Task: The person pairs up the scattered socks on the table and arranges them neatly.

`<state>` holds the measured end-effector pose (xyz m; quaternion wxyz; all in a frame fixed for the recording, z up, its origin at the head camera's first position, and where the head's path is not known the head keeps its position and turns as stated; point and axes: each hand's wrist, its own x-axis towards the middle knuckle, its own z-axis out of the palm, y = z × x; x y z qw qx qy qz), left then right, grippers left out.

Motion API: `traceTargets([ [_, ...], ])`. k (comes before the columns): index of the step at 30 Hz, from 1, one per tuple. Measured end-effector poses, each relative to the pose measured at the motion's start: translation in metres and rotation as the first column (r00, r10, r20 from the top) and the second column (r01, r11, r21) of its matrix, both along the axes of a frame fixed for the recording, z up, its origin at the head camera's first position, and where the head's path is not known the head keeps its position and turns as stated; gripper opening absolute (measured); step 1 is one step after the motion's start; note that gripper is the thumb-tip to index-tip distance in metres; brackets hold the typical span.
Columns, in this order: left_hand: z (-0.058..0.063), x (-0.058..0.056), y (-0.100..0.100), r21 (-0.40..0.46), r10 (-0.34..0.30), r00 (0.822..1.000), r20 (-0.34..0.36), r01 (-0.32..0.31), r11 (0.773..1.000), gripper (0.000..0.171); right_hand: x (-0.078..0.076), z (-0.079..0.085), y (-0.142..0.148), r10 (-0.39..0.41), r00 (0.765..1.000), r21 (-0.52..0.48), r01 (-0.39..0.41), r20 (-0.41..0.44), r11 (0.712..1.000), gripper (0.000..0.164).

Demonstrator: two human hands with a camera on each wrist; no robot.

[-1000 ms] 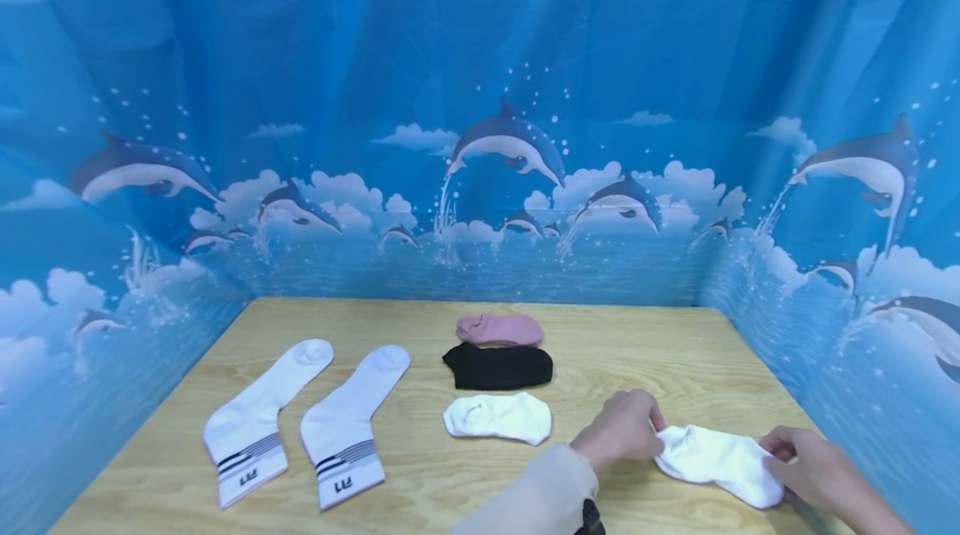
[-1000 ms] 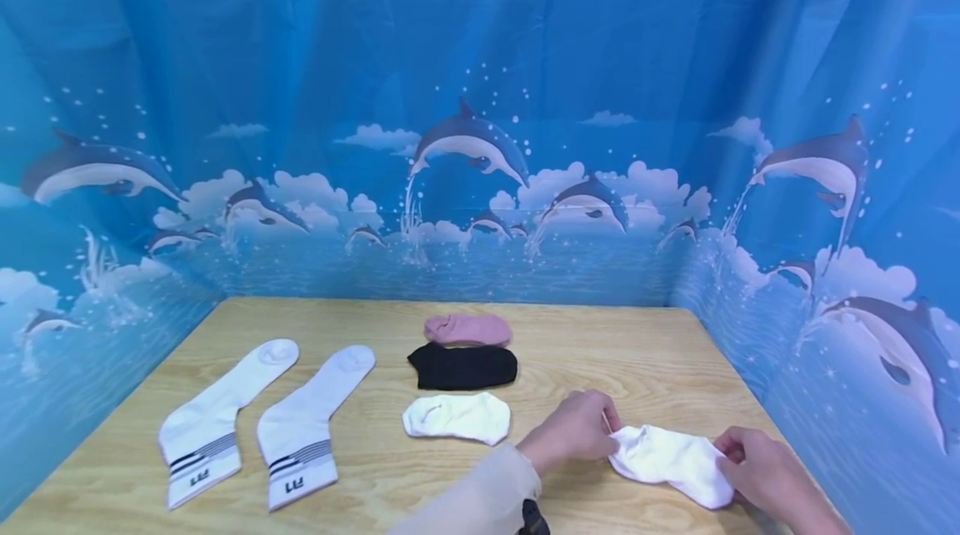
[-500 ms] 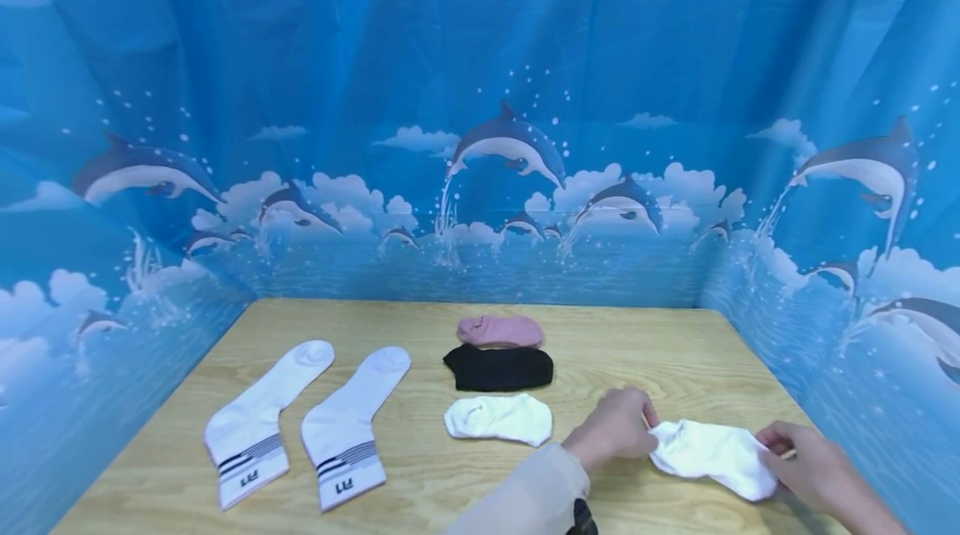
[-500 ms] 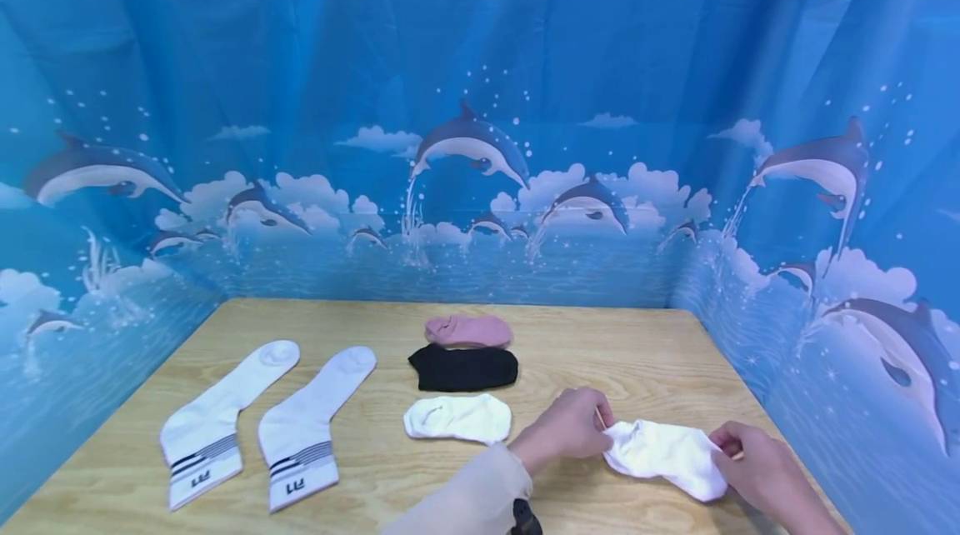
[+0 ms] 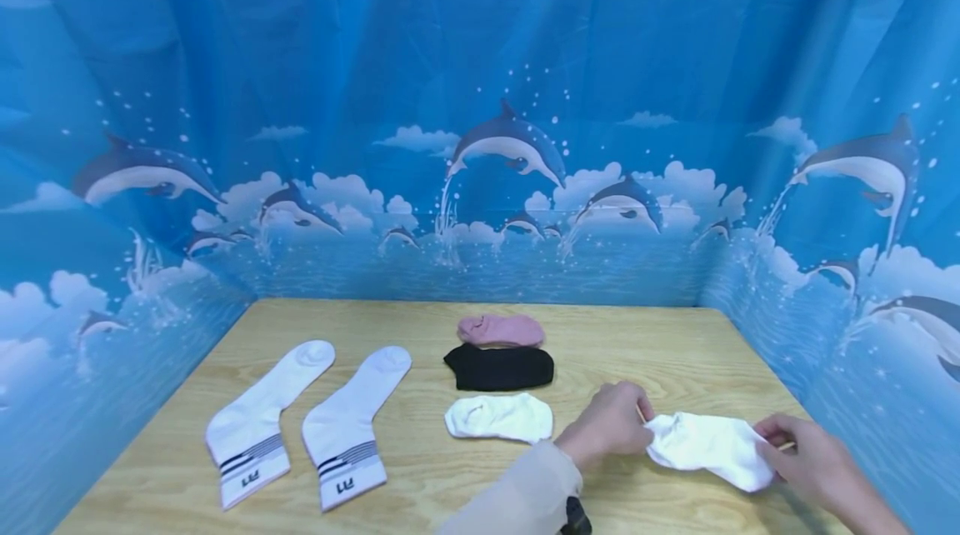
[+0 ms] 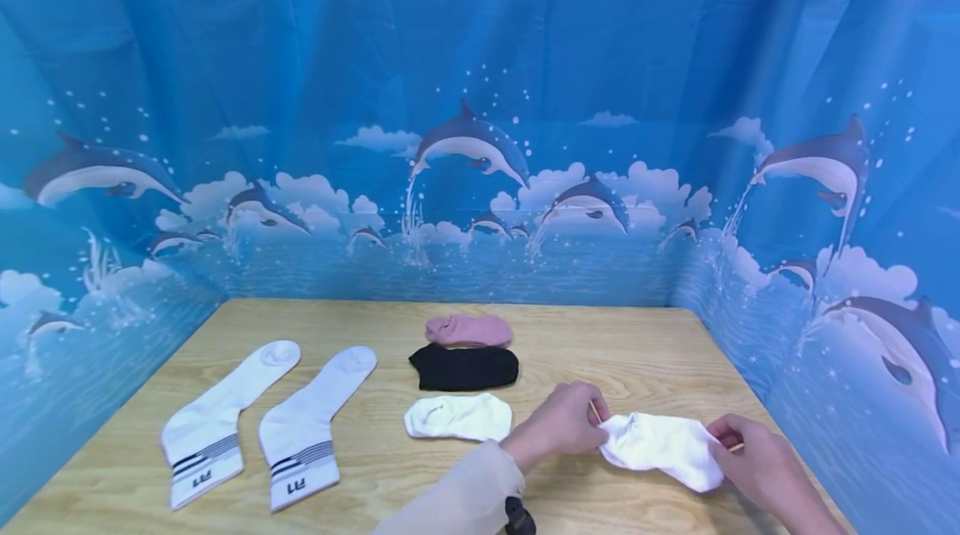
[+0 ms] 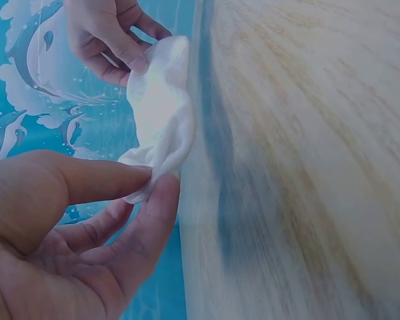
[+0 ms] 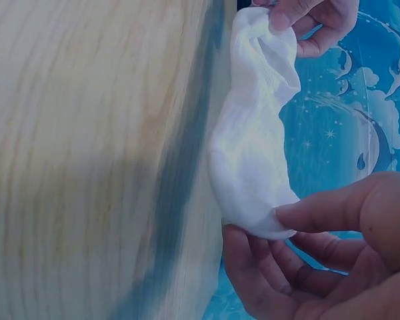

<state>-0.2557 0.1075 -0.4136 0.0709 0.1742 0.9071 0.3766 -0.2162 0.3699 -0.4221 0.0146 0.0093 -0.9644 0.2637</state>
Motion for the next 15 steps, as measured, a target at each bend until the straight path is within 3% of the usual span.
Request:
traceTargets([
  [15,0.0055,0.0020,-0.0069,0.008,-0.011,1.000,-0.026,0.012,1.000,0.016,0.0017,0.0072,-0.0042,0.013,1.000,-0.049,-0.012,0.014,0.999,0.022],
])
